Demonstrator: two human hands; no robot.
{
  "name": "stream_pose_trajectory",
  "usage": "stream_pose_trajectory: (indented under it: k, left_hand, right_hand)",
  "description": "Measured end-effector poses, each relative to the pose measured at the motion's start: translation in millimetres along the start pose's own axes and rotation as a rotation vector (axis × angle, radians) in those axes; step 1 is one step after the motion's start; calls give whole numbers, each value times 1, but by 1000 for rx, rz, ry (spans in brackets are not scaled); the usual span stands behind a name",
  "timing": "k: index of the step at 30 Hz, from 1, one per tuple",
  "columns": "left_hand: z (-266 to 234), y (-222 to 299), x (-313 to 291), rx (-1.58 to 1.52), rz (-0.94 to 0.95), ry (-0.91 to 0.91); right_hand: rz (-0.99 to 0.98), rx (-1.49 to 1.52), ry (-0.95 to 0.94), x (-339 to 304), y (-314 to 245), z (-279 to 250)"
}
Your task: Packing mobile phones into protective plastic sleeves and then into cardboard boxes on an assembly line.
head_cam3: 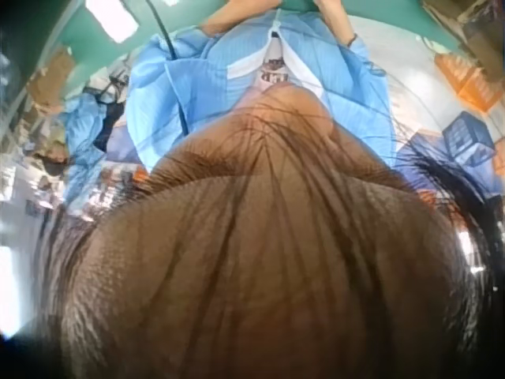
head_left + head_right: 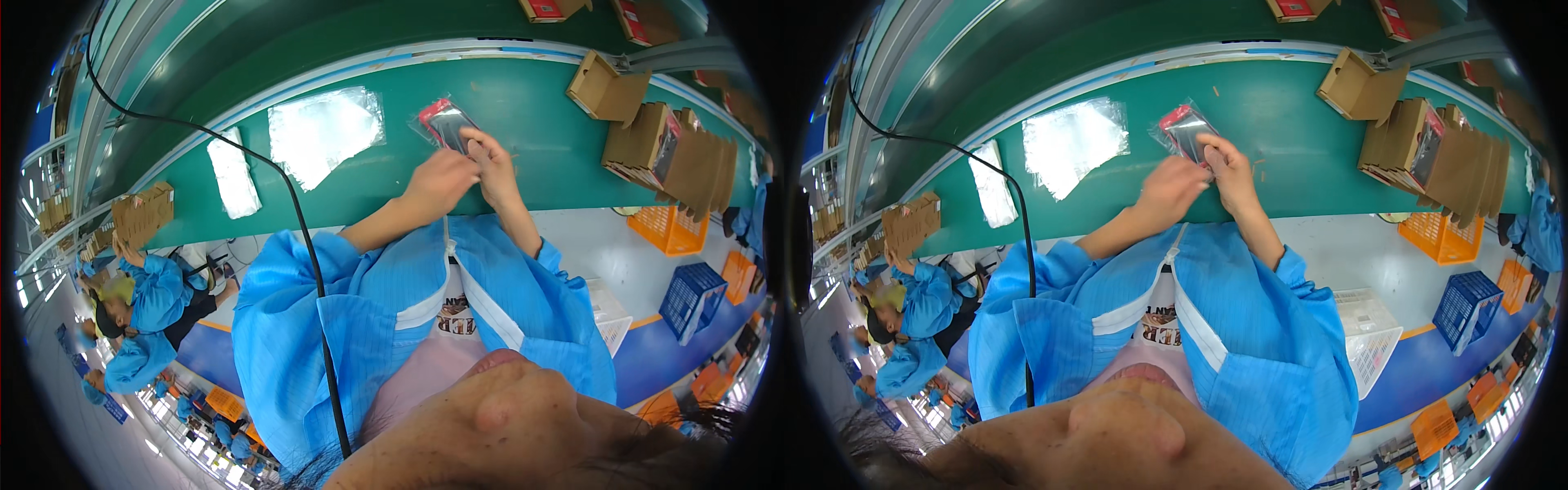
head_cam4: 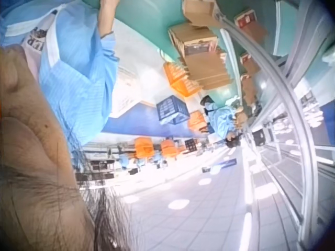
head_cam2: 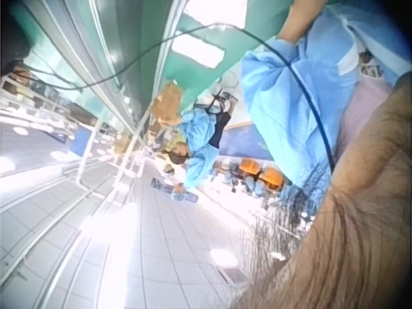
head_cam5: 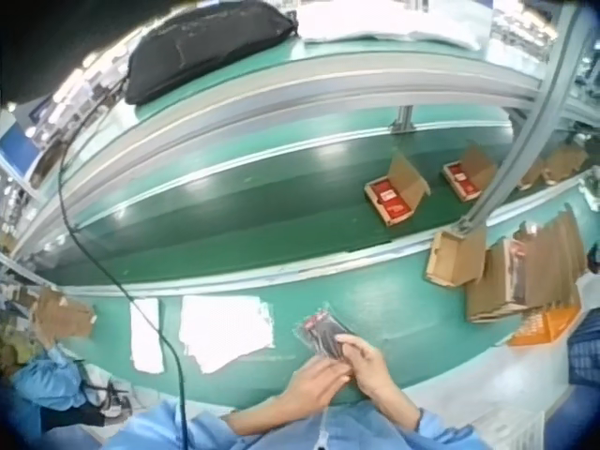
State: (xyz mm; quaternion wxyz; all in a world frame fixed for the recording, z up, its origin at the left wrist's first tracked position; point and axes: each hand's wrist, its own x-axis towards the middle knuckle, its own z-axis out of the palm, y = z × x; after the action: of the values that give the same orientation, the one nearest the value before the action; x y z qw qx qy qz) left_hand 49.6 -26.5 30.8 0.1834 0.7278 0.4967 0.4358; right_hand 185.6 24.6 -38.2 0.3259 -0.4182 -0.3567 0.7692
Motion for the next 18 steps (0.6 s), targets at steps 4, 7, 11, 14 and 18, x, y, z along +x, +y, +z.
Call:
stream_pose_trajectory:
  k: [4, 7, 11, 14, 18]
  left_hand:
    - [3, -45, -21, -848, -1255, 273]
    - [16, -62, 6, -1393, -1306, 132]
    - [17, -69, 31, -1551, -1303, 251]
    - [18, -86, 55, -1285, -1037, 363]
    - [30, -53, 113, -766, -499, 410]
  right_hand:
    - [77, 193, 24, -15, -34, 9]
    - [-85, -249, -158, -13, -26, -7]
    - [-86, -290, -87, -34, -53, -43]
    - [-267, -678, 691, -27, -62, -94]
    - [-348, -410, 1007, 24, -105, -128]
